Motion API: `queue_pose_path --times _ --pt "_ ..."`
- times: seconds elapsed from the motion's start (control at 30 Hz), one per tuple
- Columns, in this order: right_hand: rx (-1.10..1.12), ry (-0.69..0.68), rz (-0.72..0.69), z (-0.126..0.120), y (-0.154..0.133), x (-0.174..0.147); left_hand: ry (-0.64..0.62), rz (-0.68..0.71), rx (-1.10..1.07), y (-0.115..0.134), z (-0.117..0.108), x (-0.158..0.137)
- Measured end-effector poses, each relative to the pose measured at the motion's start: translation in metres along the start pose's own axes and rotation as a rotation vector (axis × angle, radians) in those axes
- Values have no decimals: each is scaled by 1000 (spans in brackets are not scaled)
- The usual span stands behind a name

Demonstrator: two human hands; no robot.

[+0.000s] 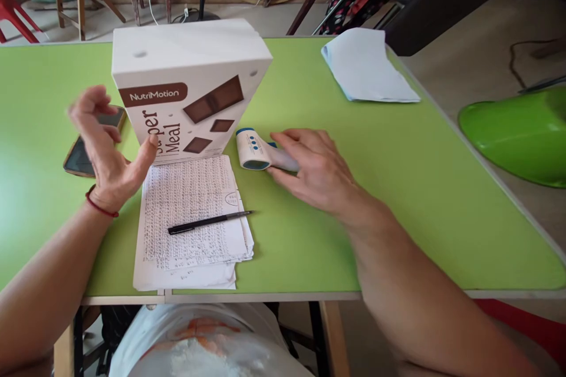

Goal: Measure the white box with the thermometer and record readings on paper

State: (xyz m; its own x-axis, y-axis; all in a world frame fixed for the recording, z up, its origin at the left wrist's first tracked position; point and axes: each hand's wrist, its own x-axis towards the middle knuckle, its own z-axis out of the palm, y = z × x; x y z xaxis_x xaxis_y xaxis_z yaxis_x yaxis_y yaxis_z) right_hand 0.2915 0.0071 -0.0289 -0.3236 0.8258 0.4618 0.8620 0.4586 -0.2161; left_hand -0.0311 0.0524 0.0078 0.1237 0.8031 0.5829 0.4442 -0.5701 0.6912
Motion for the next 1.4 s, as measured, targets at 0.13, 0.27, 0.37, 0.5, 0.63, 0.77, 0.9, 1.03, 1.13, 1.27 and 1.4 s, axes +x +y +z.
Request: queue_pose_path --times 0.13,0.27,0.37,0.5,0.63,0.77,0.9,1.03,1.13,1.27,1.4 --pt "276 -69 -228 -14 -35 -2 -28 477 164 27 3 -10" --pt "244 -281 -369 -12 -59 -11 -586 602 287 31 15 -20" --pt "184 -319 -350 -9 -55 -14 -835 497 471 24 23 -24" --pt "191 -313 -258 -15 -36 -10 -923 415 620 24 26 -27" --pt "408 -139 -26 -21 -36 -3 -914 352 662 32 26 -29" --pt "801 47 303 -14 -53 -3 -909 303 698 36 29 -31" --pt "949 52 443 0 -62 -5 -872 300 736 36 32 -31" --pt "990 50 510 14 -61 -6 -855 346 744 33 34 -33" --pt "930 90 511 23 -61 -6 -914 385 682 35 37 -36" --pt "778 153 332 29 -62 -5 -954 378 679 44 40 -41" --pt "725 166 193 32 -60 -5 -996 326 727 51 41 -43"
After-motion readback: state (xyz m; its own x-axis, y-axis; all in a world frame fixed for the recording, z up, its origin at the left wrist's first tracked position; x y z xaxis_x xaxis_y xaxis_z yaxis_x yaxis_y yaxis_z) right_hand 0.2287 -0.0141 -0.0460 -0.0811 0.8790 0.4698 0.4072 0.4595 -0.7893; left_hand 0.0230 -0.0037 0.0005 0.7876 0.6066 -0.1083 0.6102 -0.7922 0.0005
